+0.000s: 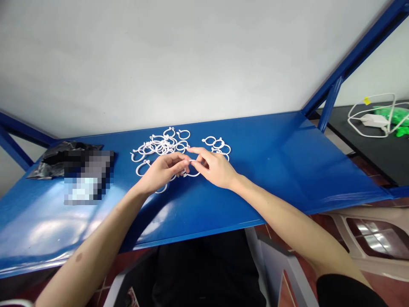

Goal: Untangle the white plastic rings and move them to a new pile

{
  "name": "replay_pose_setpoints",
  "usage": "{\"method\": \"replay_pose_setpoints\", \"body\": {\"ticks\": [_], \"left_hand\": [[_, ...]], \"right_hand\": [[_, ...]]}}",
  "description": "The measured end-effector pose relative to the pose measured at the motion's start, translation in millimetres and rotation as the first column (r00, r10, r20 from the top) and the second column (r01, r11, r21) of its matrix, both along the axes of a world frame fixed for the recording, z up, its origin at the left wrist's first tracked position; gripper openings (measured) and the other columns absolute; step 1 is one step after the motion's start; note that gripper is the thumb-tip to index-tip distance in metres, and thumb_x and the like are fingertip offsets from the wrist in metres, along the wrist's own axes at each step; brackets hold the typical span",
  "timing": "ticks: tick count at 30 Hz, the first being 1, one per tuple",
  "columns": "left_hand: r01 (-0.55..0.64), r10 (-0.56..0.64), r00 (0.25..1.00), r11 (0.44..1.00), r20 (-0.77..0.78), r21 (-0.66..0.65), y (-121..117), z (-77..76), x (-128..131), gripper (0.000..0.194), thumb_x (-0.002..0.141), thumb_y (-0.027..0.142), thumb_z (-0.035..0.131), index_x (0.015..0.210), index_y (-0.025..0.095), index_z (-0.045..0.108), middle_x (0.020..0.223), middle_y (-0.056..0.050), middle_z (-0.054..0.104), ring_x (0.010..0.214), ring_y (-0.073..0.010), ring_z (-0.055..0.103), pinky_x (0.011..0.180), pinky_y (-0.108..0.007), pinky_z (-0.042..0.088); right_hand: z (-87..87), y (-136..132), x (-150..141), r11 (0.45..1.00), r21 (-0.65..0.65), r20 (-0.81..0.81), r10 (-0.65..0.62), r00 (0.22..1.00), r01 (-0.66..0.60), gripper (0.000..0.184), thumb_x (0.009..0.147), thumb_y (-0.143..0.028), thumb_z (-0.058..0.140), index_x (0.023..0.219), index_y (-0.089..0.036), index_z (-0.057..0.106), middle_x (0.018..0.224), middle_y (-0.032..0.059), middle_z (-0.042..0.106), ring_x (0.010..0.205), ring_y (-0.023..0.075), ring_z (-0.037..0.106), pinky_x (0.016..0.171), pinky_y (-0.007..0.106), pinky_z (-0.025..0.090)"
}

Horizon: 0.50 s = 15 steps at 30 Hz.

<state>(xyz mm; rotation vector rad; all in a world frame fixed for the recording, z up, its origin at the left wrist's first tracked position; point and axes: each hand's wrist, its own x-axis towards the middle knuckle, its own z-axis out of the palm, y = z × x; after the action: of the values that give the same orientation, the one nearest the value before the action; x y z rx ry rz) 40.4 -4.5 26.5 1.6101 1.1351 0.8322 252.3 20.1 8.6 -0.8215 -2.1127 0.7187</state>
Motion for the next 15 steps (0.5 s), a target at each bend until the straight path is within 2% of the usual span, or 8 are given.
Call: {"method": "replay_pose_setpoints", "body": {"ticks": [3,5,8,11,13,15], "left_hand": [[-0.029,0.028,0.997,0.999,0.071,0.022,-0.9,0.5,0.6,0.031,0.095,0.039,0.059,0.119,0.020,0.065,0.085,-0.003,0.072,0.070,-0.0118,0.062,0.065,-0.025,0.051],[-0.020,0.011,0.994,0.996,0.109,0.082,-2.0,1.9,0.7,0.033,0.095,0.034,0.057,0.124,0.022,0.064,0.093,-0.004,0.073,0.075,-0.0130,0.065,0.068,-0.027,0.054],[-0.002,-0.002,1.000,0.979,0.020,0.202,-3.9,3.3,1.8,0.029,0.093,0.027,0.057,0.118,0.023,0.071,0.101,-0.005,0.075,0.083,-0.0146,0.068,0.073,-0.028,0.054],[-0.025,0.048,0.996,0.960,-0.075,0.280,-4.6,2.4,4.0,0.023,0.094,0.029,0.060,0.110,0.023,0.075,0.096,-0.003,0.077,0.084,-0.0147,0.069,0.073,-0.027,0.051],[-0.056,0.076,0.995,0.955,-0.058,0.293,-4.1,0.8,5.4,0.021,0.095,0.033,0.061,0.108,0.023,0.075,0.093,-0.002,0.077,0.080,-0.0139,0.068,0.071,-0.027,0.050],[-0.091,0.104,0.994,0.953,-0.030,0.290,-3.3,-0.9,6.1,0.020,0.095,0.034,0.062,0.106,0.023,0.075,0.091,-0.002,0.077,0.078,-0.0133,0.068,0.071,-0.026,0.050]], "right_hand": [[2.7,1.7,-0.1,0.992,-0.109,-0.064,-0.069,0.996,0.062,0.022,0.100,-0.031,0.056,0.119,-0.023,0.063,0.070,-0.0046,0.066,0.057,0.0115,0.063,0.062,0.026,0.051],[4.2,3.1,-0.2,0.972,-0.219,-0.091,-0.108,0.990,0.086,0.018,0.099,-0.033,0.056,0.110,-0.021,0.064,0.065,-0.0051,0.065,0.052,0.0112,0.062,0.058,0.026,0.050],[4.1,5.4,-0.3,0.938,-0.340,-0.095,-0.107,0.990,0.069,0.019,0.098,-0.036,0.056,0.101,-0.019,0.064,0.063,-0.0045,0.065,0.047,0.0106,0.060,0.052,0.024,0.048],[2.2,6.6,-0.5,0.908,-0.417,-0.079,-0.075,0.994,0.036,0.022,0.098,-0.039,0.057,0.100,-0.019,0.066,0.064,-0.0030,0.067,0.046,0.0106,0.060,0.050,0.024,0.048],[0.9,6.7,-0.9,0.898,-0.440,-0.070,-0.069,0.995,0.031,0.026,0.099,-0.043,0.056,0.101,-0.020,0.068,0.067,-0.0017,0.069,0.048,0.0112,0.062,0.051,0.024,0.050],[0.2,6.6,-0.9,0.911,-0.410,-0.069,-0.076,0.995,0.041,0.031,0.100,-0.047,0.054,0.097,-0.019,0.069,0.072,-0.0001,0.070,0.052,0.0116,0.064,0.054,0.025,0.051]]}}
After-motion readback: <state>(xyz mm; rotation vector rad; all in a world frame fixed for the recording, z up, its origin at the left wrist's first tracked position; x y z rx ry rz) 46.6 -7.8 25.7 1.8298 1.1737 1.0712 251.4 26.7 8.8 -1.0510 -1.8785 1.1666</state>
